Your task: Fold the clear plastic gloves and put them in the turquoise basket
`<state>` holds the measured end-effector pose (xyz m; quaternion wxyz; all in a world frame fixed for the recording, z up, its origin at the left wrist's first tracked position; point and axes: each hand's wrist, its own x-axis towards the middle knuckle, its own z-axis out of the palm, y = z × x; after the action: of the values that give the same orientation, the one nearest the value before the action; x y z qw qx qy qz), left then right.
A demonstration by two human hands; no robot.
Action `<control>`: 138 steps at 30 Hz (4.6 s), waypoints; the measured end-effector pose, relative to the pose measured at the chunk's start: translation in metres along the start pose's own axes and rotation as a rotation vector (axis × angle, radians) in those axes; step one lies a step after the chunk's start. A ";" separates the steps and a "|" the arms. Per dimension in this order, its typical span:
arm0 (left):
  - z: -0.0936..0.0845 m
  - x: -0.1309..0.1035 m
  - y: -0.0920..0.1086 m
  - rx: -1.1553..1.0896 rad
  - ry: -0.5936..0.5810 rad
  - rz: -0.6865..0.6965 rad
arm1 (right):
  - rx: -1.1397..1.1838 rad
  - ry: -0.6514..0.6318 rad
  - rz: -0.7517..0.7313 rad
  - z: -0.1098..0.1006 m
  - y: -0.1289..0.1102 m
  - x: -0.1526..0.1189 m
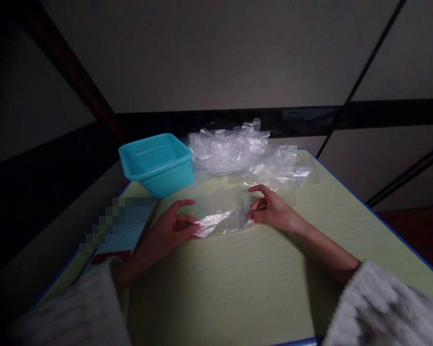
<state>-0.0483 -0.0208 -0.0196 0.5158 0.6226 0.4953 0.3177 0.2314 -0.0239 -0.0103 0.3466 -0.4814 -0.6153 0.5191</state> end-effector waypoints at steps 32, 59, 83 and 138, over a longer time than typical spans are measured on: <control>0.002 -0.008 0.010 0.165 0.180 0.057 | -0.256 -0.009 0.020 0.013 -0.008 -0.012; 0.007 -0.027 -0.006 1.090 -0.247 0.532 | -1.139 -0.229 -0.503 0.036 0.004 -0.031; 0.008 -0.028 -0.002 1.103 -0.166 0.573 | -1.183 -0.197 -0.562 0.017 -0.019 -0.031; -0.007 -0.032 0.032 0.048 -0.219 0.231 | -0.251 0.216 -0.307 0.017 -0.048 -0.041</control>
<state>-0.0549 -0.0482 0.0165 0.5121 0.7183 0.3687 0.2931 0.2168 -0.0678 0.0354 0.4228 -0.4742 -0.7004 0.3253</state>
